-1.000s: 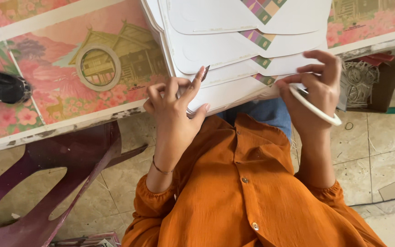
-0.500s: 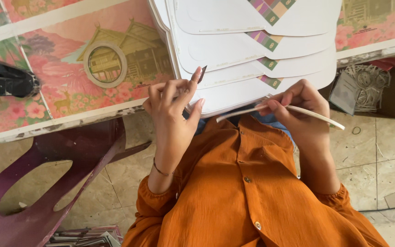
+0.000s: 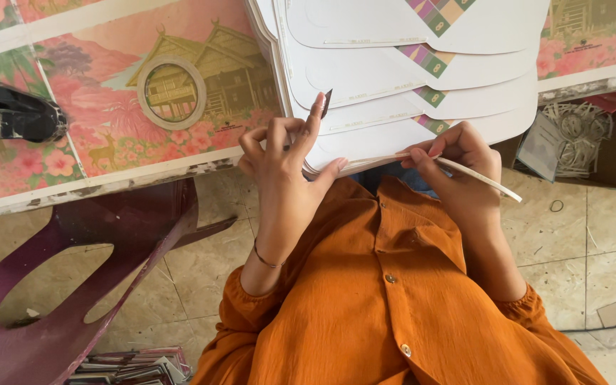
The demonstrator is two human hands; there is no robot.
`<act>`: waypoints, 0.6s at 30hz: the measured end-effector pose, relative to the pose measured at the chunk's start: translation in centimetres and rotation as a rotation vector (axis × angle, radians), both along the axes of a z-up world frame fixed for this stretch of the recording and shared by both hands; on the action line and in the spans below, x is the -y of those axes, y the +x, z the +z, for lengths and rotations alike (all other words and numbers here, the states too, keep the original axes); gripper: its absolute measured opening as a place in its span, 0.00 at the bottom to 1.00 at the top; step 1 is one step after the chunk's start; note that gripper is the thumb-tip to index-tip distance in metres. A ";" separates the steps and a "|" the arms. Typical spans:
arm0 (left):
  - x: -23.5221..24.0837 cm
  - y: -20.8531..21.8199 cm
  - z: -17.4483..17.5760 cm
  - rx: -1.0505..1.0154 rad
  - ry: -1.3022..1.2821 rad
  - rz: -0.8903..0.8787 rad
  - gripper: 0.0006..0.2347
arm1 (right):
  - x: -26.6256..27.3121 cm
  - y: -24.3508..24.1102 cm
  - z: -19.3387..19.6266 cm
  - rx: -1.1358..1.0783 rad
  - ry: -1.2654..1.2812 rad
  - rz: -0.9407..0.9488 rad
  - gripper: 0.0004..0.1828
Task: The person stacks and aligns a pile of white, heart-shaped paper items with a printed grid pattern. They then pick up a roll of clear tape and apply it to the edges of the stack to secure the items together.
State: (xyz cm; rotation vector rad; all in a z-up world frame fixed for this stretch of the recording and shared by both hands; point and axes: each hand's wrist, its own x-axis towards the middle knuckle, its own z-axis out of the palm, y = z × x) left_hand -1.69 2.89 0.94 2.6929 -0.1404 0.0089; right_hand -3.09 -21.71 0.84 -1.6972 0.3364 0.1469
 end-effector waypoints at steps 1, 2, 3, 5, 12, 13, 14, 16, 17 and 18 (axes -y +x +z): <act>0.1 0.0 -0.2 0.004 0.009 0.015 0.41 | 0.1 0.0 0.1 0.046 -0.030 0.053 0.15; 0.3 0.0 -0.4 0.006 0.017 0.031 0.42 | 0.2 -0.1 0.2 0.090 -0.061 0.105 0.15; 0.4 0.0 -0.3 0.005 0.015 0.030 0.42 | 0.6 0.0 0.9 0.088 -0.063 0.104 0.15; 0.5 0.1 -0.2 0.007 0.043 0.019 0.40 | 1.7 0.4 2.2 0.257 -0.363 0.225 0.05; 0.4 0.3 0.0 0.029 0.044 0.008 0.38 | 2.5 0.9 0.8 0.509 -0.587 0.119 0.06; 0.4 0.3 0.0 0.024 0.036 0.005 0.37 | 2.5 0.9 0.4 0.496 -0.617 0.108 0.05; 0.3 0.2 0.2 0.018 0.031 0.003 0.37 | 2.4 0.9 0.0 0.481 -0.643 0.096 0.04; 0.5 0.3 0.4 0.024 0.028 0.001 0.35 | 2.5 1.0 -0.6 0.485 -0.673 0.096 0.05; 0.6 0.3 0.5 0.029 0.022 0.000 0.34 | 2.6 1.0 -0.9 0.488 -0.705 0.100 0.06; 0.7 0.4 0.6 0.029 0.019 -0.009 0.34 | 2.5 1.1 -0.8 0.485 -0.709 0.092 0.06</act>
